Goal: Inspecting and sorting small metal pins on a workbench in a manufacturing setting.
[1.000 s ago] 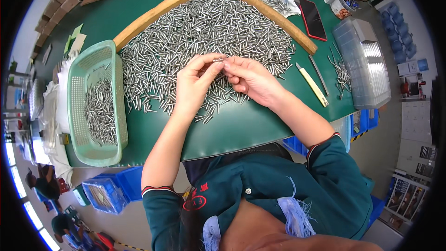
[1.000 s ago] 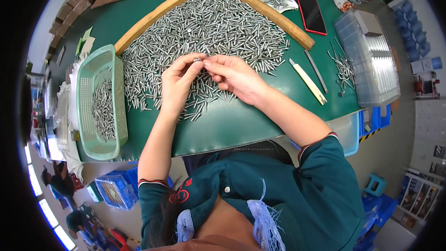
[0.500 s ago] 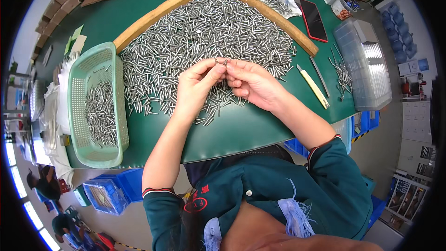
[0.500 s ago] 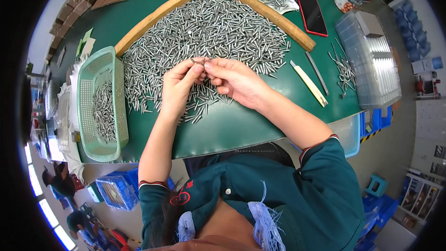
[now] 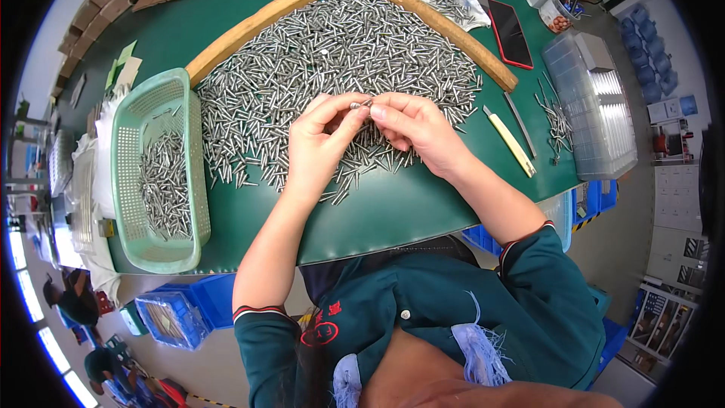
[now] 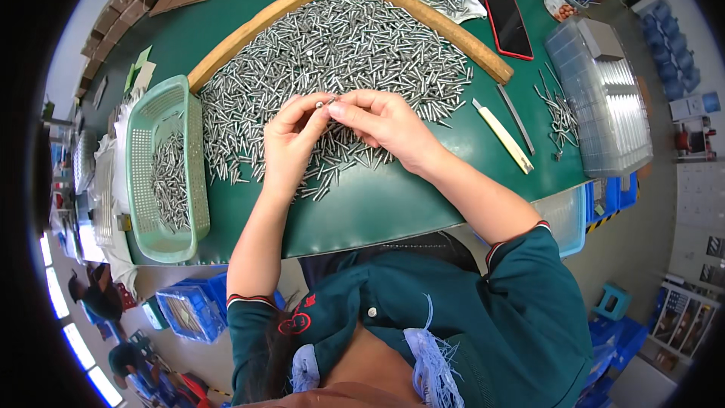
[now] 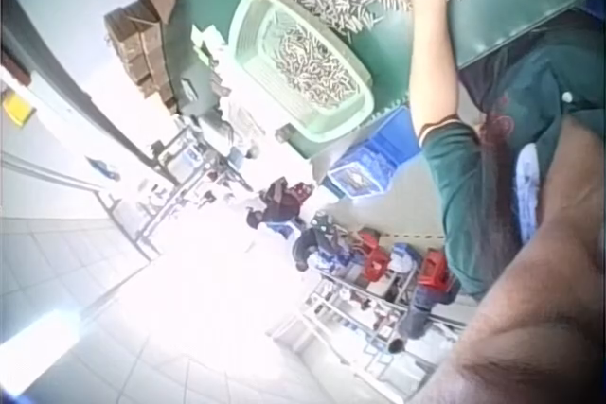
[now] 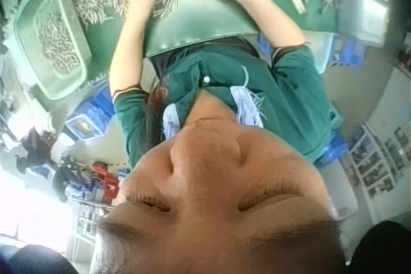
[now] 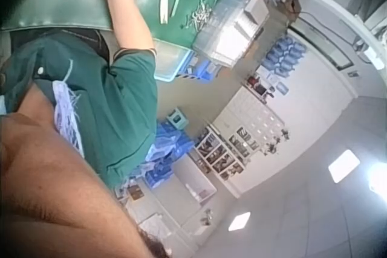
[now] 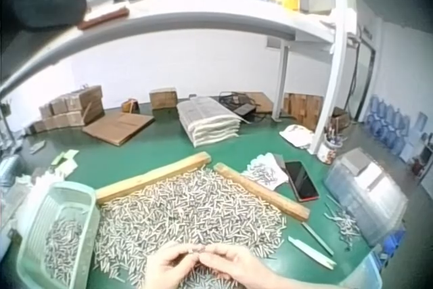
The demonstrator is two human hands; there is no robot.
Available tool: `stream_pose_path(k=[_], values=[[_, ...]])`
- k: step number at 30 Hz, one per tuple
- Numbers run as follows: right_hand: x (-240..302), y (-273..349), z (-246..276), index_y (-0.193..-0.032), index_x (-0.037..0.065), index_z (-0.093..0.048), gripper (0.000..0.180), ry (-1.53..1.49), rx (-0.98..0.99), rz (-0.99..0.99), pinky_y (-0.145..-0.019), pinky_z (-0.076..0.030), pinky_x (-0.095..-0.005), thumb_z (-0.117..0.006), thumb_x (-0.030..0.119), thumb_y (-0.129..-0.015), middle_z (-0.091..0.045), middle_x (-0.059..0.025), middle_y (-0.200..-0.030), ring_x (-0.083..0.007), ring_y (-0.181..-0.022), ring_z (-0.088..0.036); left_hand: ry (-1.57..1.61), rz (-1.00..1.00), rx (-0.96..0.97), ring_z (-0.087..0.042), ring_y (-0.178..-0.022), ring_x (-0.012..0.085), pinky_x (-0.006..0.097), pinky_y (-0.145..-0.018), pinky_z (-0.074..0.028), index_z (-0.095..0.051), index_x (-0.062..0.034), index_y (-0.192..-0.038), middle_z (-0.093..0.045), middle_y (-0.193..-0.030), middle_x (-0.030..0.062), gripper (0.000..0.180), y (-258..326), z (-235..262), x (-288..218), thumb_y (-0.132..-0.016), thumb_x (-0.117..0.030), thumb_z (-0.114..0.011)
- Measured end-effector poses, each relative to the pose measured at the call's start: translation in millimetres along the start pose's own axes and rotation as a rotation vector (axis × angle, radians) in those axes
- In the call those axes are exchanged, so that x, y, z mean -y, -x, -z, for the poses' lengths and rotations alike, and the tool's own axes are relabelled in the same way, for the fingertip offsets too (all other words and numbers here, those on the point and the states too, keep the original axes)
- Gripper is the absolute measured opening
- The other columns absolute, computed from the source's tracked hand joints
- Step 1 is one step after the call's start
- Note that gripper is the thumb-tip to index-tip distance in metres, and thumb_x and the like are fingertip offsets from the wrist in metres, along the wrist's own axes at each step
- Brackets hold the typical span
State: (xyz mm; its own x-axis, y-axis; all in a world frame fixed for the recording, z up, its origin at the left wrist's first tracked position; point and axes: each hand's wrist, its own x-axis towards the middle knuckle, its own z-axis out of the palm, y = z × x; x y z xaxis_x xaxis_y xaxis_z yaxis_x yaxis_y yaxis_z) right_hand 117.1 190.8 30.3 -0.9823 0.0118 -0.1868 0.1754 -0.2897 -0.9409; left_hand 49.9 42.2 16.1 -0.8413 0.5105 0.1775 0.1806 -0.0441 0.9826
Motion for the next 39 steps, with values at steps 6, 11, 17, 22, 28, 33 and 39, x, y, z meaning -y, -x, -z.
stream_pose_path(k=[6,11,17,22,28,33,39], values=[[-5,-2,-4,-0.081,0.006,-0.061,0.026,0.176,-0.050,0.116,-0.047,-0.033,-0.0149,-0.053,0.030,-0.088,-0.049,0.0056,-0.064,-0.0004,-0.058,-0.040,-0.653,-0.386,-0.029,-0.053,-0.059,0.0190,0.030,-0.053,-0.044,-0.065,-0.0094,-0.092,-0.051,-0.068,0.0038,0.020,3,-3,-2,-0.072,-0.012,-0.066],[-10,-6,0,-0.086,0.005,-0.057,0.028,-0.325,0.039,-0.209,-0.043,-0.032,-0.0138,-0.049,0.031,-0.090,-0.049,0.0043,-0.069,-0.0010,-0.056,-0.040,-0.714,-0.412,-0.001,-0.052,-0.058,0.0174,0.029,-0.053,-0.044,-0.063,-0.0086,-0.096,-0.049,-0.066,0.0032,0.027,4,-2,-2,-0.071,-0.016,-0.068],[-16,-9,10,-0.091,0.005,-0.053,0.024,-0.784,0.198,-0.382,-0.040,-0.031,-0.0131,-0.044,0.028,-0.092,-0.047,0.0039,-0.072,-0.0007,-0.056,-0.041,-0.592,-0.329,0.057,-0.052,-0.059,0.0158,0.029,-0.054,-0.044,-0.060,-0.0076,-0.101,-0.049,-0.067,0.0031,0.035,4,-2,-6,-0.069,-0.020,-0.070],[-18,-12,14,-0.092,0.008,-0.052,0.024,-1.023,0.298,-0.488,-0.040,-0.030,-0.0130,-0.043,0.030,-0.092,-0.045,0.0047,-0.071,-0.0012,-0.056,-0.041,-0.729,-0.318,-0.002,-0.053,-0.068,0.0198,0.032,-0.063,-0.043,-0.059,-0.0071,-0.100,-0.054,-0.075,0.0050,0.038,-4,18,-16,-0.067,-0.024,-0.070],[-17,-13,15,-0.087,0.008,-0.051,0.024,-1.055,0.252,-0.438,-0.038,-0.030,-0.0141,-0.043,0.030,-0.092,-0.043,0.0041,-0.069,-0.0041,-0.056,-0.040,-1.087,-0.210,0.222,-0.048,-0.091,0.0254,0.037,-0.080,-0.038,-0.057,-0.0066,-0.106,-0.053,-0.094,0.0084,0.051,-2,45,-14,-0.063,-0.029,-0.072],[-16,-13,14,-0.087,0.007,-0.051,0.019,-0.986,0.307,-0.363,-0.037,-0.029,-0.0146,-0.043,0.024,-0.090,-0.047,0.0009,-0.073,-0.0054,-0.056,-0.040,-1.080,-0.247,0.176,-0.050,-0.087,0.0246,0.036,-0.075,-0.040,-0.060,-0.0071,-0.095,-0.053,-0.086,0.0070,0.031,-2,31,-4,-0.068,-0.022,-0.068],[-6,-8,6,-0.097,0.004,-0.050,0.022,-0.737,0.127,-0.256,-0.043,-0.034,-0.0167,-0.040,0.022,-0.089,-0.054,-0.0065,-0.090,-0.0092,-0.065,-0.047,-0.979,-0.256,0.073,-0.053,-0.077,0.0223,0.035,-0.071,-0.041,-0.063,-0.0091,-0.083,-0.055,-0.077,0.0051,0.011,-6,23,0,-0.074,-0.015,-0.063]])
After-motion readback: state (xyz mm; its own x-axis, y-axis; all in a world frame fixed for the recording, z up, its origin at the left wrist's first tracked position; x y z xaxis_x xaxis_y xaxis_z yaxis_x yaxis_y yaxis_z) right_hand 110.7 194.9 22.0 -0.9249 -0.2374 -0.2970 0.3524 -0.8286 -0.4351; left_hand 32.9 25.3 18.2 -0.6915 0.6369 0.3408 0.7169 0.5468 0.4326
